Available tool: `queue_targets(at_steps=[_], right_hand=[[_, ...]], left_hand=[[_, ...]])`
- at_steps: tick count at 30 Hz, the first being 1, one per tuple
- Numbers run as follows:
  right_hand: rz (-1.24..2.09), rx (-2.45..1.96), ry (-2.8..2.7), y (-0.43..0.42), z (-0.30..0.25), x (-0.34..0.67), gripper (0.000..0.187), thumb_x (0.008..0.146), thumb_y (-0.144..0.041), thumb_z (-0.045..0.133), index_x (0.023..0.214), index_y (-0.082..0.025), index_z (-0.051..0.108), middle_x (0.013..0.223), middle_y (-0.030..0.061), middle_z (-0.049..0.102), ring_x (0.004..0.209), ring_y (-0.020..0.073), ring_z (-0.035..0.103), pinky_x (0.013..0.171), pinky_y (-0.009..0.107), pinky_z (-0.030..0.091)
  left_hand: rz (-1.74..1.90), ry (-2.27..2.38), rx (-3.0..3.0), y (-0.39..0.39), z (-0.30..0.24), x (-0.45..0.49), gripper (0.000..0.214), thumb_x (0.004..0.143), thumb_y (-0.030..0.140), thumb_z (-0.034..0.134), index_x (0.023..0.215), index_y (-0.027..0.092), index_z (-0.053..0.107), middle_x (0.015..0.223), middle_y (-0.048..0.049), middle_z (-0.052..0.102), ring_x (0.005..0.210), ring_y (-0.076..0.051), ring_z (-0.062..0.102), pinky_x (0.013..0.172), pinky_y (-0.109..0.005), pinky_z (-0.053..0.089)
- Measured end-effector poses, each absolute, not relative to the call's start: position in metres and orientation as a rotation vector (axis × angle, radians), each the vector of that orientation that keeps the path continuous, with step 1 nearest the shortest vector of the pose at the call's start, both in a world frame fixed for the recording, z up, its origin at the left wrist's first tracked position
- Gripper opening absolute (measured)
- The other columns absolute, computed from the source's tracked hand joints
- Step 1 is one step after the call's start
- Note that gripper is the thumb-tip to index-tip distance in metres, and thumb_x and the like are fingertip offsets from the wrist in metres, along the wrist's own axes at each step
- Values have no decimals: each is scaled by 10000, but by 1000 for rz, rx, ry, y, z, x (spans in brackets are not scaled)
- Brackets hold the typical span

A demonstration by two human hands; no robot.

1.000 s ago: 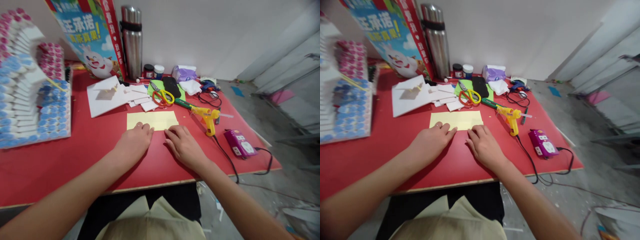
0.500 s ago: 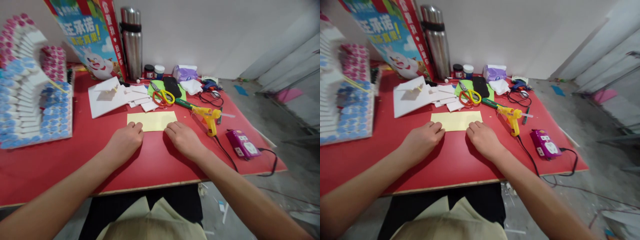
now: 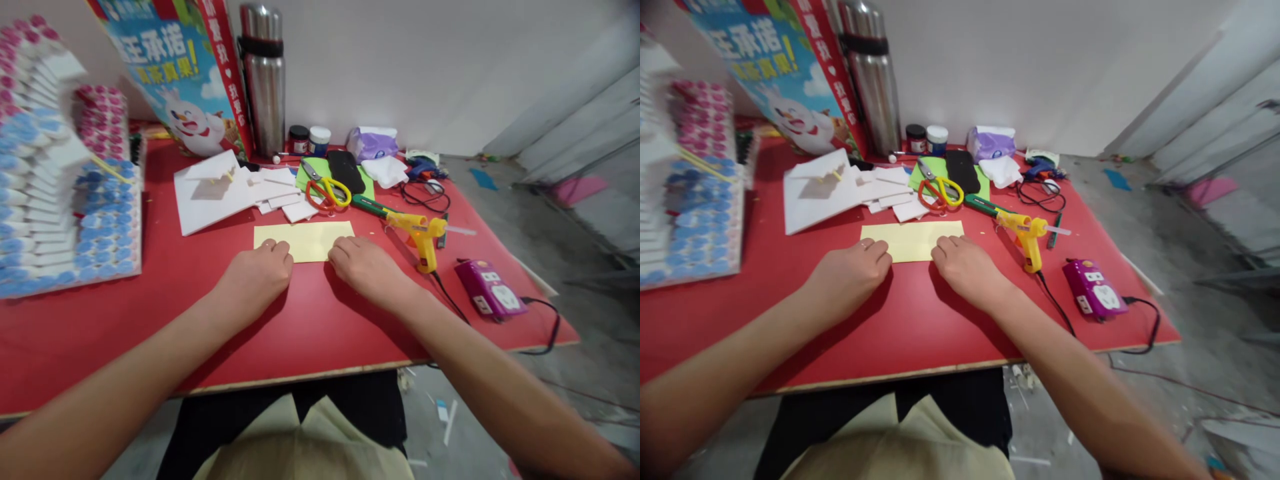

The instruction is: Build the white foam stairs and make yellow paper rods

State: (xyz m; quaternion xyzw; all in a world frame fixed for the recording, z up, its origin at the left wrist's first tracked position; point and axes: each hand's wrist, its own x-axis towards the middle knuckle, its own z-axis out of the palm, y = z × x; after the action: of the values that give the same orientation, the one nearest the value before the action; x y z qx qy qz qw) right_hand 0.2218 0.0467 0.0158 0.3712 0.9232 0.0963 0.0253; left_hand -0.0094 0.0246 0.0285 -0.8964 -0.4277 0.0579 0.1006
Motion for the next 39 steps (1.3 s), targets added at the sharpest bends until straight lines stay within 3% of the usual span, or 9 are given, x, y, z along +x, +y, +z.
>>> queue_targets(at_steps=[6,15,19,39], right_hand=[[219,1233,2692,40,23,217,221,983,-46,425,1049,-87,632,1036,141,610,697,194,522,601,336,306],[157,1267,2681,44,17,219,237,993,-28,397,1109,-90,594,1085,137,592,788,200,565,662,314,366],[160,1270,2728,43,18,221,196,1034,-103,407,1073,-111,599,1060,117,591,736,178,536,637,313,334],[206,1056,2661,51,29,213,188,1003,-56,408,1059,-100,582,1009,127,605,674,178,538,562,337,231]], left_hand=[[75,-1376,-2585,24,23,-15,279,934,6,397,899,101,657,946,-153,644,901,-274,634,497,-300,381],[35,-1380,-2573,24,18,-18,264,946,20,394,913,104,643,947,-150,633,899,-275,627,487,-300,331],[24,-1390,-2579,25,17,-20,270,965,49,382,910,107,640,952,-149,631,901,-281,624,489,-308,324],[18,-1390,-2626,33,18,-23,268,983,90,383,916,101,642,928,-151,633,839,-276,622,493,-322,276]])
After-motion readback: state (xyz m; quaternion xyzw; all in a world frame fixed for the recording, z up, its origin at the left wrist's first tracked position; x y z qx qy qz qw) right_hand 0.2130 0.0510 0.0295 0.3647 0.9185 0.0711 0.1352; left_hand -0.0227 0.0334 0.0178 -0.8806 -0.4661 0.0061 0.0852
